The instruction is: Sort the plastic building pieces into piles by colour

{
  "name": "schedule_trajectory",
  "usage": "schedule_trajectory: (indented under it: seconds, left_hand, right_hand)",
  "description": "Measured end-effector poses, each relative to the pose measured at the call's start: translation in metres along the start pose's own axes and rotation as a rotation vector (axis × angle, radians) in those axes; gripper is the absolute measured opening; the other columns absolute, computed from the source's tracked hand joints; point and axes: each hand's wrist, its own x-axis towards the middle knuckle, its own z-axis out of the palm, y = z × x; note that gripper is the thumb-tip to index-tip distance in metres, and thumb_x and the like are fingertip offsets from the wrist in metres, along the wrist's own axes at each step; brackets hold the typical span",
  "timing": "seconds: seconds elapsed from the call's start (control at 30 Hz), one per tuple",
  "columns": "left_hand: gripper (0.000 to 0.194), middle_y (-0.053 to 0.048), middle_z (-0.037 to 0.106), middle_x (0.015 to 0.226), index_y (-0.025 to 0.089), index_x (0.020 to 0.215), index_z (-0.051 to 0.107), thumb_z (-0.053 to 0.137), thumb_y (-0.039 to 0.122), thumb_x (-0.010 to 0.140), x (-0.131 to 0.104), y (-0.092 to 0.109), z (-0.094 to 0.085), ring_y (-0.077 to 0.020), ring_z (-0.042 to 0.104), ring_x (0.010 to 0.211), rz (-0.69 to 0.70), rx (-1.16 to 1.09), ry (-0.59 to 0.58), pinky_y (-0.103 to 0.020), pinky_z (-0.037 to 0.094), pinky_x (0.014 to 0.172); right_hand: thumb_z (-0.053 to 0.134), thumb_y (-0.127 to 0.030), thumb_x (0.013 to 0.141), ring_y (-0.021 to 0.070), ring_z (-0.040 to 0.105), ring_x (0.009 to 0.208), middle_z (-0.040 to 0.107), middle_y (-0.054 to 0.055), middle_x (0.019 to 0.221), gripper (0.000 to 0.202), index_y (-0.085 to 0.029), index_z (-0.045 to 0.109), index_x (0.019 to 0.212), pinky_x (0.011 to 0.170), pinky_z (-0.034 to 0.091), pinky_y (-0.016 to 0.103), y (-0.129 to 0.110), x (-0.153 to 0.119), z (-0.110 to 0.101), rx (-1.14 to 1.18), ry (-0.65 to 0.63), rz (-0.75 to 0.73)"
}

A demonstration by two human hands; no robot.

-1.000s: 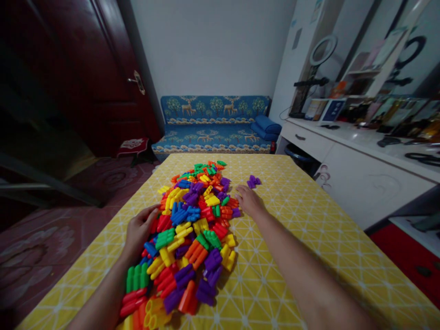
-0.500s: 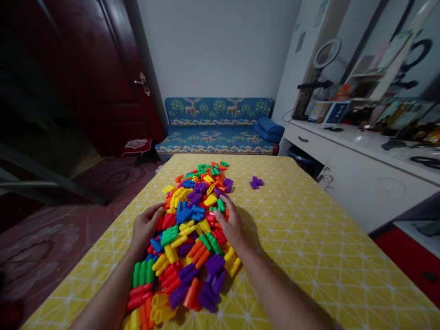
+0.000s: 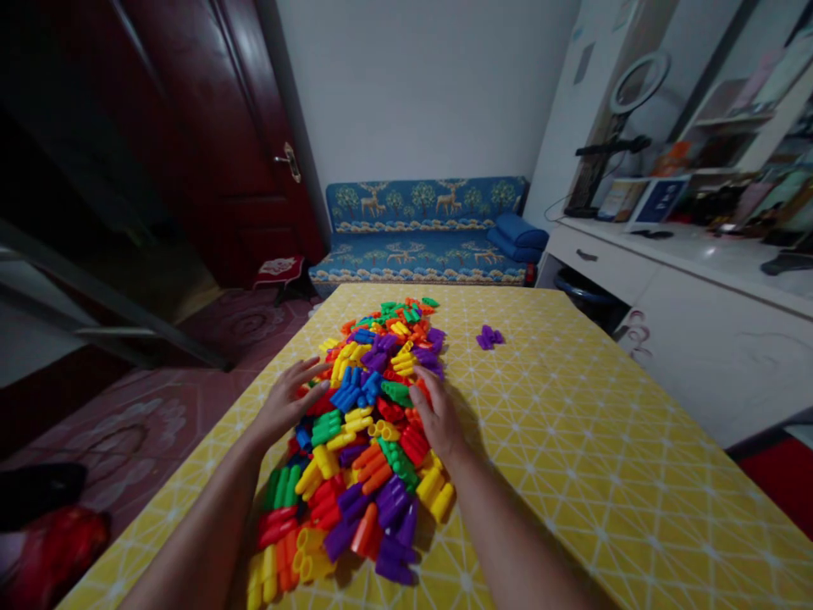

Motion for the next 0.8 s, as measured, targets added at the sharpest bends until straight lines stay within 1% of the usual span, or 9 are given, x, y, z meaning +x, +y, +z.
schedule_trajectory:
  seconds: [0.07, 0.13, 0.2, 0.27, 0.37, 0.43, 0.5, 0.63, 0.8]
  left_hand:
    - [0.049, -0.008, 0.058, 0.139, 0.029, 0.121, 0.069, 0.054, 0.059, 0.085, 0.003, 0.014, -0.007, -0.0320, 0.046, 0.134, 0.018, 0.098, -0.028, -0.051, 0.032, 0.114]
    - [0.050, -0.009, 0.056, 0.140, 0.028, 0.125, 0.066, 0.054, 0.058, 0.086, 0.009, 0.034, -0.012, -0.0327, 0.045, 0.134, 0.063, 0.138, -0.071, -0.052, 0.034, 0.113]
    - [0.051, -0.011, 0.056, 0.139, 0.026, 0.129, 0.064, 0.056, 0.055, 0.086, 0.018, 0.057, -0.012, -0.0328, 0.047, 0.132, 0.137, 0.148, -0.107, -0.051, 0.036, 0.111]
    - [0.048, -0.012, 0.056, 0.138, 0.025, 0.128, 0.064, 0.057, 0.050, 0.088, 0.028, 0.081, -0.006, -0.0311, 0.050, 0.129, 0.247, 0.151, -0.142, -0.048, 0.039, 0.110]
    - [0.044, -0.013, 0.058, 0.135, 0.024, 0.127, 0.064, 0.059, 0.044, 0.088, 0.045, 0.112, 0.016, -0.0296, 0.053, 0.126, 0.431, 0.185, -0.210, -0.045, 0.041, 0.108]
    - [0.044, -0.013, 0.058, 0.134, 0.023, 0.128, 0.063, 0.058, 0.044, 0.089, 0.057, 0.129, 0.035, -0.0293, 0.053, 0.125, 0.531, 0.242, -0.282, -0.045, 0.043, 0.106]
    - [0.046, -0.014, 0.055, 0.139, 0.023, 0.130, 0.061, 0.057, 0.044, 0.090, 0.070, 0.141, 0.056, -0.0297, 0.052, 0.127, 0.590, 0.311, -0.347, -0.045, 0.042, 0.107]
    - [0.051, -0.014, 0.045, 0.149, 0.023, 0.138, 0.053, 0.052, 0.045, 0.092, 0.097, 0.157, 0.095, -0.0301, 0.044, 0.135, 0.642, 0.428, -0.435, -0.047, 0.037, 0.111]
    - [0.058, -0.015, 0.035, 0.156, 0.022, 0.144, 0.046, 0.049, 0.049, 0.093, 0.126, 0.160, 0.132, -0.0329, 0.035, 0.142, 0.624, 0.556, -0.537, -0.052, 0.031, 0.113]
  right_hand:
    - [0.044, -0.047, 0.093, 0.0219, 0.057, 0.123, 0.064, 0.005, 0.130, 0.039, -0.028, 0.062, 0.122, 0.106, 0.046, 0.041, 0.007, 0.003, 0.002, 0.043, 0.080, 0.037]
    - [0.043, -0.048, 0.093, 0.0215, 0.059, 0.119, 0.065, 0.005, 0.126, 0.039, -0.027, 0.064, 0.118, 0.104, 0.047, 0.040, 0.012, 0.006, 0.005, 0.089, 0.148, 0.028]
    - [0.043, -0.049, 0.093, 0.0218, 0.059, 0.117, 0.066, 0.007, 0.123, 0.040, -0.024, 0.065, 0.114, 0.103, 0.046, 0.040, 0.015, 0.009, 0.005, 0.102, 0.219, 0.005]
    - [0.042, -0.051, 0.092, 0.0225, 0.059, 0.115, 0.066, 0.009, 0.120, 0.042, -0.021, 0.065, 0.111, 0.102, 0.046, 0.041, 0.017, 0.011, 0.004, 0.111, 0.306, 0.002]
    - [0.039, -0.055, 0.092, 0.0233, 0.059, 0.114, 0.065, 0.012, 0.120, 0.046, -0.020, 0.063, 0.111, 0.102, 0.045, 0.042, 0.025, 0.014, -0.001, 0.172, 0.415, 0.095]
    - [0.038, -0.056, 0.092, 0.0244, 0.058, 0.115, 0.064, 0.014, 0.122, 0.048, -0.019, 0.062, 0.113, 0.101, 0.045, 0.042, 0.032, 0.015, -0.005, 0.234, 0.469, 0.177]
    - [0.038, -0.057, 0.092, 0.0256, 0.058, 0.116, 0.063, 0.014, 0.124, 0.050, -0.018, 0.062, 0.114, 0.100, 0.045, 0.043, 0.038, 0.016, -0.007, 0.275, 0.513, 0.223]
    - [0.040, -0.058, 0.091, 0.0263, 0.058, 0.116, 0.063, 0.014, 0.124, 0.053, -0.018, 0.063, 0.116, 0.099, 0.045, 0.042, 0.041, 0.015, -0.008, 0.314, 0.538, 0.251]
    - [0.040, -0.060, 0.092, 0.0255, 0.058, 0.117, 0.063, 0.013, 0.125, 0.054, -0.018, 0.062, 0.117, 0.100, 0.044, 0.041, 0.037, 0.013, -0.007, 0.387, 0.522, 0.285]
